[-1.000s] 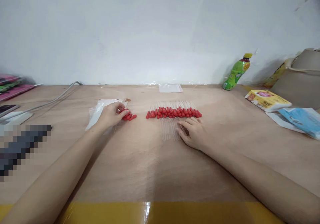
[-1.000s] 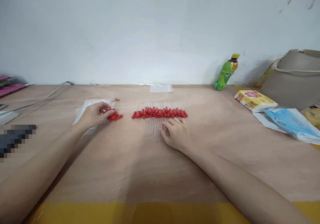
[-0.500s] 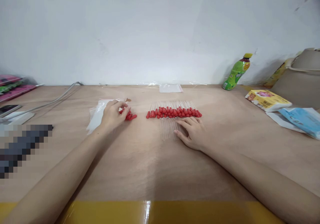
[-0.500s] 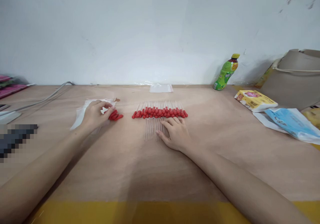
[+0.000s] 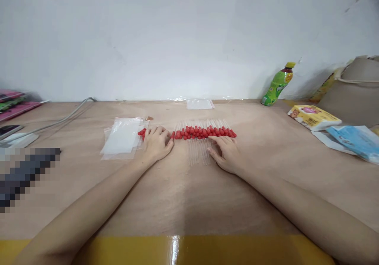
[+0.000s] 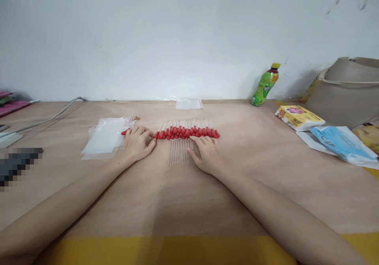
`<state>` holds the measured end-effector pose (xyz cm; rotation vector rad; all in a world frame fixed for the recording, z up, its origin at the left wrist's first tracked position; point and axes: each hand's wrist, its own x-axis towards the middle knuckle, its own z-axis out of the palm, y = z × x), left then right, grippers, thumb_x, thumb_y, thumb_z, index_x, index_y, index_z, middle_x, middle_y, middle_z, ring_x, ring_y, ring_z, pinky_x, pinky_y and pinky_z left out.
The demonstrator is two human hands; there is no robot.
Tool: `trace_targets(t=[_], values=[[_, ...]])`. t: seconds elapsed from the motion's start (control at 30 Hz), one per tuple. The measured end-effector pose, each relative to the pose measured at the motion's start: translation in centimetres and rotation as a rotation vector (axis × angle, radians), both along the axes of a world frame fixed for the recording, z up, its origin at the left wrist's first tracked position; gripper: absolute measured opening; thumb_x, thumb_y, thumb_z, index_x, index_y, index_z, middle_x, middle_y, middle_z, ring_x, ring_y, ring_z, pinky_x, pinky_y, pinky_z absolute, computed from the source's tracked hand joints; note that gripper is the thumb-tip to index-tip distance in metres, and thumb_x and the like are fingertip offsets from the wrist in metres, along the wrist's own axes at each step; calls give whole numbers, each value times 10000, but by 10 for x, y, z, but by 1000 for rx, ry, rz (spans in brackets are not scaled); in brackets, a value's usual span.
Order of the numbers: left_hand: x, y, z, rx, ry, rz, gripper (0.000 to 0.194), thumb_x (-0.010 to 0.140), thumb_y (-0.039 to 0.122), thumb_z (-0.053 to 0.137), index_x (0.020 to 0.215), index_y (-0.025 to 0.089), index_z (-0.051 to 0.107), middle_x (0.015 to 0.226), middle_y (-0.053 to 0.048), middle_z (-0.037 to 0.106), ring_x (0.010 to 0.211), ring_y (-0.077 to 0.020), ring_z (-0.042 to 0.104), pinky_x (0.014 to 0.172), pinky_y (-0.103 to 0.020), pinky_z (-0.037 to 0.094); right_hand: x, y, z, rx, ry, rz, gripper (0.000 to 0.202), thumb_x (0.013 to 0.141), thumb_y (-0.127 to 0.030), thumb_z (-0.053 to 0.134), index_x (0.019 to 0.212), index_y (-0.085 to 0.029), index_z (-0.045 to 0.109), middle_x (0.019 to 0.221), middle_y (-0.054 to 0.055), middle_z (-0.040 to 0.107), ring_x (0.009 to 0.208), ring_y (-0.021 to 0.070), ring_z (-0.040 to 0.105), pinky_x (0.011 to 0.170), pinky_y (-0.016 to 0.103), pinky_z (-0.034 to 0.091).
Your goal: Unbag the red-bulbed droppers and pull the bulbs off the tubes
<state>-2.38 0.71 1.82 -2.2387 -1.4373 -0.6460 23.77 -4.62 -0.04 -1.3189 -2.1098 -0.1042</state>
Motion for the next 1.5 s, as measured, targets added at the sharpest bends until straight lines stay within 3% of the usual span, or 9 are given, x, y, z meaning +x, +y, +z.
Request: trace_targets(t=[0.27,0.47,0.57,0.7,0.97,1.17,1.23,1.37,1.5], values=[[-3,-9,-3,154,-129,-7,109,734,252,531,779,182,601,831,-57,598,833,-234,505,763,-386,302,2,2,-3,22,81,17,340,835,-358,479,1117,-170,506,981,89,606,938,232,543,837,404,400],[-8,-25,-1,282,-201,-174,87,741,246,551,778,196,612,835,-50,615,805,-209,517,770,-374,314,2,1,1,125,135,35,371,827,-342,486,1157,-174,498,1135,113,563,1063,239,511,901,416,404],[-5,-30,1,213,-149,-323,92,751,249,549,794,217,624,832,-30,632,765,-184,520,768,-368,316,0,2,5,217,68,67,498,825,-363,494,1272,-159,413,1288,124,468,1192,241,425,984,414,349],[3,-30,3,115,-103,-434,113,760,259,543,807,246,645,831,-20,645,765,-181,521,750,-367,322,-3,8,7,239,-69,135,531,837,-406,479,1310,-185,383,1322,94,448,1260,241,354,1046,454,264],[7,-32,4,91,-139,-511,104,763,237,545,791,239,645,822,-20,652,771,-174,539,738,-360,351,-9,11,8,198,-139,287,230,873,-298,458,1001,-221,632,1177,35,588,1222,221,415,1051,491,248],[14,-34,5,-72,-184,-668,349,740,249,545,1084,190,558,1096,-74,599,1036,-225,510,880,-398,387,-15,9,6,253,-89,339,182,858,-268,490,928,-218,650,1084,14,642,1195,204,448,1067,480,229],[19,-32,2,-106,-182,-717,316,754,290,565,1051,183,570,1052,-73,618,1030,-222,520,889,-392,402,-17,8,5,254,-81,345,182,855,-274,494,938,-224,648,1083,14,642,1190,204,454,1066,483,227],[25,-29,-3,-100,-189,-697,143,820,285,540,899,189,610,903,-46,665,923,-187,570,831,-357,436,-21,7,5,238,-59,365,183,854,-263,494,952,-224,644,1067,18,649,1179,204,466,1064,491,234],[26,-30,-3,-61,-185,-702,136,831,280,538,885,184,618,888,-45,676,893,-178,585,802,-343,448,-23,8,4,220,-30,398,228,857,-288,499,1031,-202,618,1093,31,637,1184,203,462,1056,476,273]])
